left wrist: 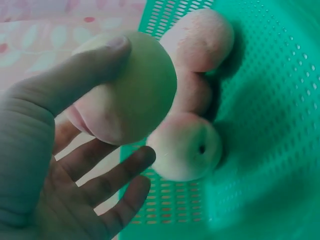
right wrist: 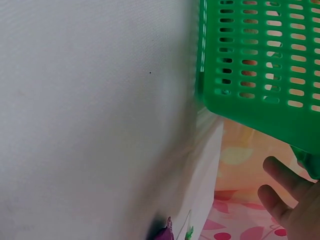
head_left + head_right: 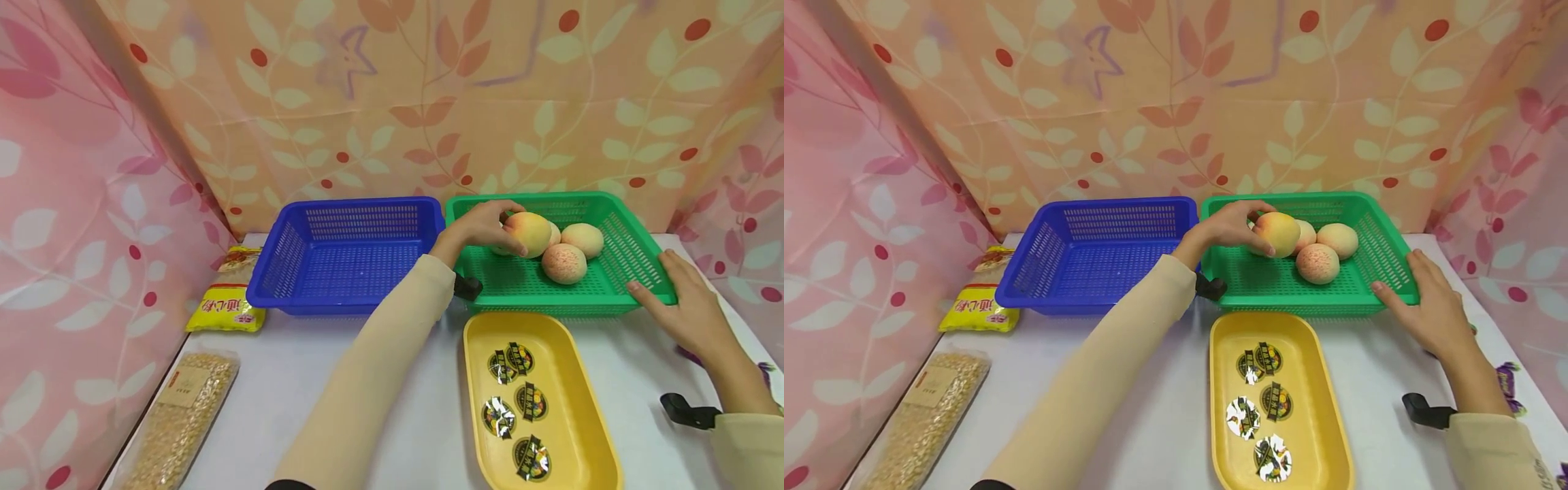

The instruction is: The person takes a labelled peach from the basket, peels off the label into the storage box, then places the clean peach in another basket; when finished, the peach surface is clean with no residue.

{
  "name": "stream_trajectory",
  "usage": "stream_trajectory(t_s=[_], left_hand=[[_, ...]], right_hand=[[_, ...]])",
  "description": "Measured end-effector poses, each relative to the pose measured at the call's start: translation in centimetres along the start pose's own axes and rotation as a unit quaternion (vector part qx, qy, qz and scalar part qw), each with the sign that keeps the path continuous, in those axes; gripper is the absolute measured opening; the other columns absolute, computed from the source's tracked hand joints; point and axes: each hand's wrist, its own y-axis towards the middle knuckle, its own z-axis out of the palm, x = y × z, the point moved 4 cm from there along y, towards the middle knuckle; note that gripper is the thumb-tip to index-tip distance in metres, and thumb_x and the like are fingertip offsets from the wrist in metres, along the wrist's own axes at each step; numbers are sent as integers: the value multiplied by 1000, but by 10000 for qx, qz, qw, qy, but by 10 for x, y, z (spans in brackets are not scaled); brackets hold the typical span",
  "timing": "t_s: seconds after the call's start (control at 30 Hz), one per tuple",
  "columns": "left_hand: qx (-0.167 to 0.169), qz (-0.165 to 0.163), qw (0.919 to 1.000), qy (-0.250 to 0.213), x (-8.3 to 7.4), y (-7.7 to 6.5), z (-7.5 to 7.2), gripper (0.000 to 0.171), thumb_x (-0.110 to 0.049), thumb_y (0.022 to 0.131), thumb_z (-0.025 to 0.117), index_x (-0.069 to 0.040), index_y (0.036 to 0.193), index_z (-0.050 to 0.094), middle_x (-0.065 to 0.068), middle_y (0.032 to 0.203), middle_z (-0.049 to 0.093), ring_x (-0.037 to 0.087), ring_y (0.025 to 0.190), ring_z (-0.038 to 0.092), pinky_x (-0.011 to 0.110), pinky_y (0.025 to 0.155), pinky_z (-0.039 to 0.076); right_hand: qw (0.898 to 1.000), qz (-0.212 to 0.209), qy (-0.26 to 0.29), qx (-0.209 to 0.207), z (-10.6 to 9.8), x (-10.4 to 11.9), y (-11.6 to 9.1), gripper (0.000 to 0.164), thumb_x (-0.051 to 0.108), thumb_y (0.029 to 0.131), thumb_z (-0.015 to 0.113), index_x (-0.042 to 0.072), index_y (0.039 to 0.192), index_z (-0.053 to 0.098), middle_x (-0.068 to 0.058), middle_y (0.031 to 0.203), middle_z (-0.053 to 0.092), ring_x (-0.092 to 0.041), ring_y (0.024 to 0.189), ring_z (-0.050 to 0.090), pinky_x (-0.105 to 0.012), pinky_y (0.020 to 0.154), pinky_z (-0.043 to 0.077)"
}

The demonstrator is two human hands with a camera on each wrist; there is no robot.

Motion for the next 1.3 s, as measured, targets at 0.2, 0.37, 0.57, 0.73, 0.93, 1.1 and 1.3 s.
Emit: stream_trajectory(t_s=[0.2,0.37,0.57,0.73,0.93,1.1,1.3], left_hand=[[81,-452,9988,149,7,9,18,78,-30,76,89,-18,145,55,4,132,65,15,111,63,22,87,52],[148,-851,9962,51,13,9,26,75,-30,76,90,-23,143,57,2,139,60,17,104,61,27,86,52],[243,-1398,9860,-874,20,6,34,74,-20,79,88,-26,144,53,0,148,48,26,95,64,42,88,59],[527,-1561,9772,-1337,23,5,44,79,-14,83,85,-26,151,47,2,150,46,39,104,66,48,92,59],[762,-1345,9802,-1239,24,4,49,73,-9,85,82,-22,149,48,8,142,51,38,103,67,47,91,59],[884,-1228,9817,-1157,23,3,50,72,-6,85,81,-19,148,49,9,141,54,25,111,61,39,83,61],[895,-1220,9801,-1284,22,3,53,75,-3,86,79,-21,152,47,9,143,54,24,115,59,36,78,62]], right_hand=[[10000,-1,69,1,0,2,-1,87,43,100,53,3,162,7,-26,169,3,-53,154,5,-76,117,5],[10000,-7,73,-10,0,3,-1,87,43,100,54,4,163,8,-26,169,4,-54,153,6,-76,116,6],[10000,-13,78,1,0,4,-2,87,43,100,54,4,163,7,-26,169,4,-53,154,6,-77,116,6],[9999,-24,129,-16,0,4,-3,87,43,100,54,4,163,8,-26,170,5,-53,154,7,-75,117,6],[9999,-65,130,-36,-1,4,-2,86,42,100,54,5,163,8,-26,170,5,-54,153,8,-75,118,7],[9999,-64,117,-15,-1,3,-3,87,42,100,54,5,163,7,-26,169,5,-54,153,8,-76,117,7],[9999,-52,127,-6,-1,2,-3,86,42,101,54,4,163,7,-26,169,5,-54,153,8,-76,117,8]])
